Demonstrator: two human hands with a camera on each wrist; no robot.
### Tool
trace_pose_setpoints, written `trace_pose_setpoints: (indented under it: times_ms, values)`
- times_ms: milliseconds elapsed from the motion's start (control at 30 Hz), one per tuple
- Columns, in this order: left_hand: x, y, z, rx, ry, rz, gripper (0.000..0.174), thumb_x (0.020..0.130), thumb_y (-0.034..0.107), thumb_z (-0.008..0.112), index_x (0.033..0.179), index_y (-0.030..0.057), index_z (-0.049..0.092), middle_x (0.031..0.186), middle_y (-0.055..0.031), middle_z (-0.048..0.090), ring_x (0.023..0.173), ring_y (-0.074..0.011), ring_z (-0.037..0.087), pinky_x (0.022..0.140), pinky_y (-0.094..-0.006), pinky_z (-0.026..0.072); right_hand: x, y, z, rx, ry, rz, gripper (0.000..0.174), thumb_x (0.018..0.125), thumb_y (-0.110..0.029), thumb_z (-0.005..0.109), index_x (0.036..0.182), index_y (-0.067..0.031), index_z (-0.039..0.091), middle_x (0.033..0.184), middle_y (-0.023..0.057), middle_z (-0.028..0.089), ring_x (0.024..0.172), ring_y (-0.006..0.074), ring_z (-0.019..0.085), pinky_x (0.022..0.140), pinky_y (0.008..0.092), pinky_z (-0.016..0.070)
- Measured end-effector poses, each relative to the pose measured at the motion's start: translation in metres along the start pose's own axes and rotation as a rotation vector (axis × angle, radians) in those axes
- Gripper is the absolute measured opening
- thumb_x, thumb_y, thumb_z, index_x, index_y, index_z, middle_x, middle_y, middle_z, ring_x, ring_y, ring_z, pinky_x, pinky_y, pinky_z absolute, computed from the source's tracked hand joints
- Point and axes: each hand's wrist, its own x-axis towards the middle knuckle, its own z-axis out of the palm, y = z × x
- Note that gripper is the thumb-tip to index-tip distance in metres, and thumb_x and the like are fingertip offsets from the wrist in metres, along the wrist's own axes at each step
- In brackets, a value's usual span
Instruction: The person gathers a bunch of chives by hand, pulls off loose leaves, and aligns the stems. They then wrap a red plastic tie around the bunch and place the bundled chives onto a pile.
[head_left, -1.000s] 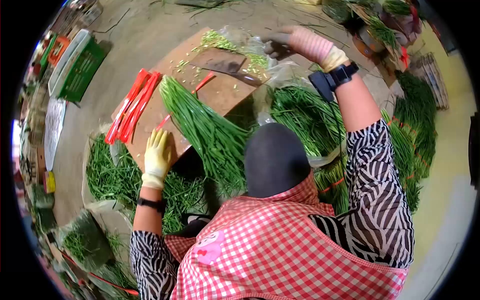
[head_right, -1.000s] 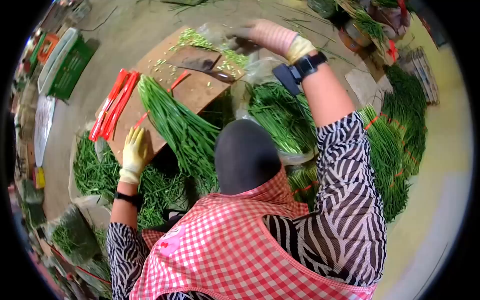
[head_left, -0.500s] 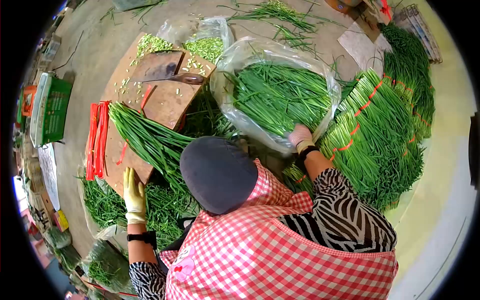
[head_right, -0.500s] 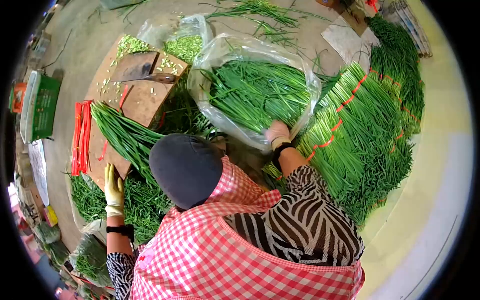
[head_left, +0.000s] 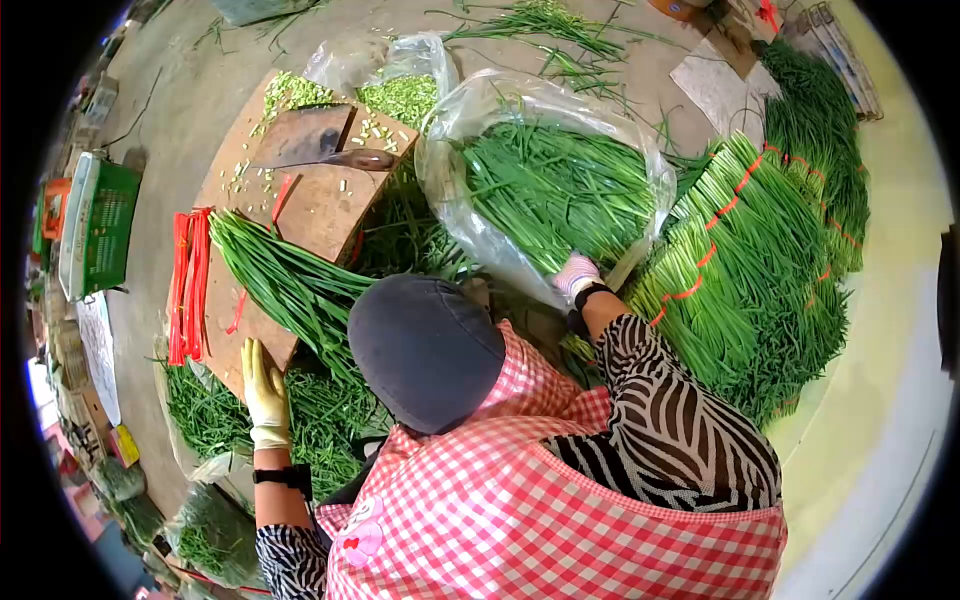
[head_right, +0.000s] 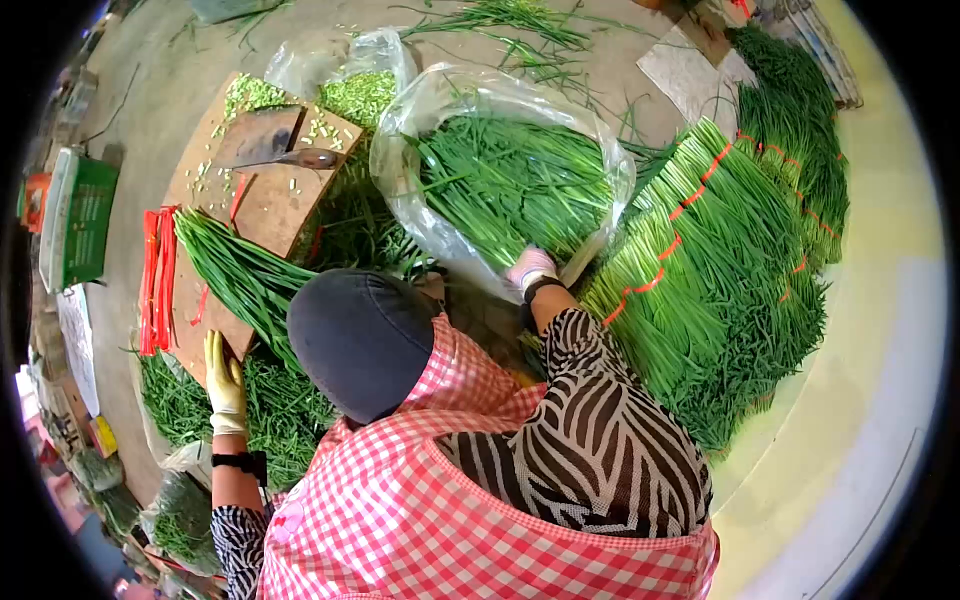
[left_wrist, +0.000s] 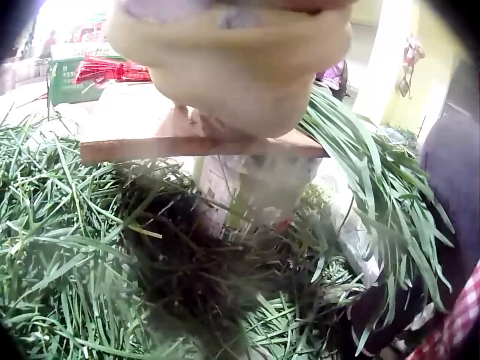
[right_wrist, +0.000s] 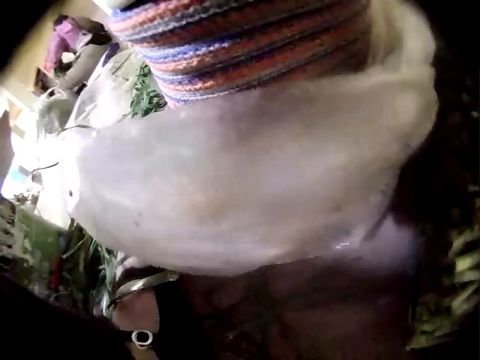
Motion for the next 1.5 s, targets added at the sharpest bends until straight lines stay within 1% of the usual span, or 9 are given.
trace_pose_setpoints:
  times_ms: [200,433,700,767,967,1100,1200,1300,1500]
  values:
    - [0.001,0.005,0.0,0.01,-0.001,-0.022,0.06,0.095,-0.001,0.055,0.154,0.001,0.045,0.161,-0.0236,0.041,0.149,-0.0414,0.039,0.124,-0.0448,0.0333,-0.002,-0.01,-0.012,-0.114,-0.181,-0.032,0.096,0.075,-0.047,0.085,0.144,0.0097,0.049,0.135,0.03,0.064,0.124,0.037,0.065,0.106,0.0419,0.0529]
    - [0.001,0.004,0.001,0.01,-0.021,-0.039,0.062,0.093,-0.003,0.055,0.154,0.0004,0.044,0.161,-0.0236,0.04,0.15,-0.0415,0.038,0.124,-0.0446,0.0323,-0.005,-0.012,-0.053,-0.118,-0.023,-0.222,0.051,0.081,-0.033,0.078,0.109,0.0096,0.073,0.109,0.027,0.074,0.103,0.0405,0.072,0.093,0.0442,0.0574]
    - [0.009,-0.008,-0.016,-0.03,-0.109,-0.013,0.058,0.091,-0.002,0.059,0.148,-0.0018,0.05,0.155,-0.0243,0.049,0.145,-0.0402,0.046,0.121,-0.0425,0.0375,-0.032,-0.026,-0.073,-0.024,-0.172,-0.168,0.066,0.084,-0.03,0.077,0.137,0.0066,0.059,0.128,0.0261,0.069,0.115,0.0379,0.069,0.103,0.0428,0.054]
    - [0.028,-0.001,-0.055,-0.082,-0.224,-0.21,0.037,0.098,0.008,0.065,0.133,-0.0015,0.065,0.123,-0.02,0.073,0.113,-0.0347,0.071,0.1,-0.0382,0.0548,-0.048,-0.037,-0.094,-0.173,0.0,-0.259,0.058,0.082,-0.035,0.076,0.119,0.0091,0.07,0.118,0.0268,0.072,0.108,0.037,0.071,0.096,0.0423,0.0552]
    - [0.137,0.155,-0.142,-0.62,0.096,-0.105,0.03,0.103,0.009,0.063,0.131,0.0003,0.068,0.091,-0.005,0.072,0.074,-0.0115,0.067,0.068,-0.0255,0.0543,-0.028,-0.05,-0.153,0.105,-0.405,-0.225,0.078,0.083,-0.048,0.081,0.134,0.0079,0.064,0.133,0.025,0.067,0.109,0.0346,0.067,0.094,0.0463,0.0528]
    - [0.211,0.282,-0.085,-0.543,-0.385,0.414,0.052,0.092,0.006,0.074,0.143,0.0027,0.06,0.127,-0.0143,0.073,0.111,-0.0184,0.071,0.095,-0.0309,0.0554,-0.041,-0.074,-0.192,0.2,-0.375,-0.186,0.091,0.083,-0.048,0.083,0.149,0.0059,0.05,0.128,0.0279,0.067,0.099,0.0326,0.067,0.086,0.0484,0.0533]
    - [0.262,0.323,0.034,-0.276,-0.382,0.957,0.099,0.078,0.023,0.087,0.159,0.001,0.035,0.159,-0.0249,0.043,0.146,-0.039,0.044,0.121,-0.0408,0.0376,-0.06,-0.092,-0.227,0.28,-0.449,-0.061,0.089,0.082,-0.047,0.085,0.148,0.0026,0.052,0.137,0.0244,0.062,0.089,0.0258,0.068,0.078,0.0438,0.0539]
    - [0.269,0.364,0.087,-0.088,-0.557,0.92,0.132,0.066,0.042,0.094,0.166,0.0036,0.016,0.168,-0.0234,0.028,0.156,-0.0404,0.026,0.127,-0.0509,0.0216,-0.032,-0.093,-0.216,0.506,-0.461,-0.154,0.082,0.083,-0.043,0.085,0.147,-0.0009,0.054,0.139,0.0217,0.061,0.089,0.0232,0.069,0.074,0.0381,0.0548]
    - [0.277,0.392,0.127,-0.43,-0.449,0.874,0.134,0.063,0.033,0.095,0.165,0.0021,0.015,0.167,-0.0251,0.028,0.155,-0.041,0.028,0.127,-0.0466,0.0245,-0.04,-0.113,-0.229,0.47,-0.711,-0.309,0.08,0.089,-0.059,0.072,0.15,-0.0098,0.053,0.142,0.0231,0.059,0.103,0.0228,0.066,0.086,0.0379,0.0547]
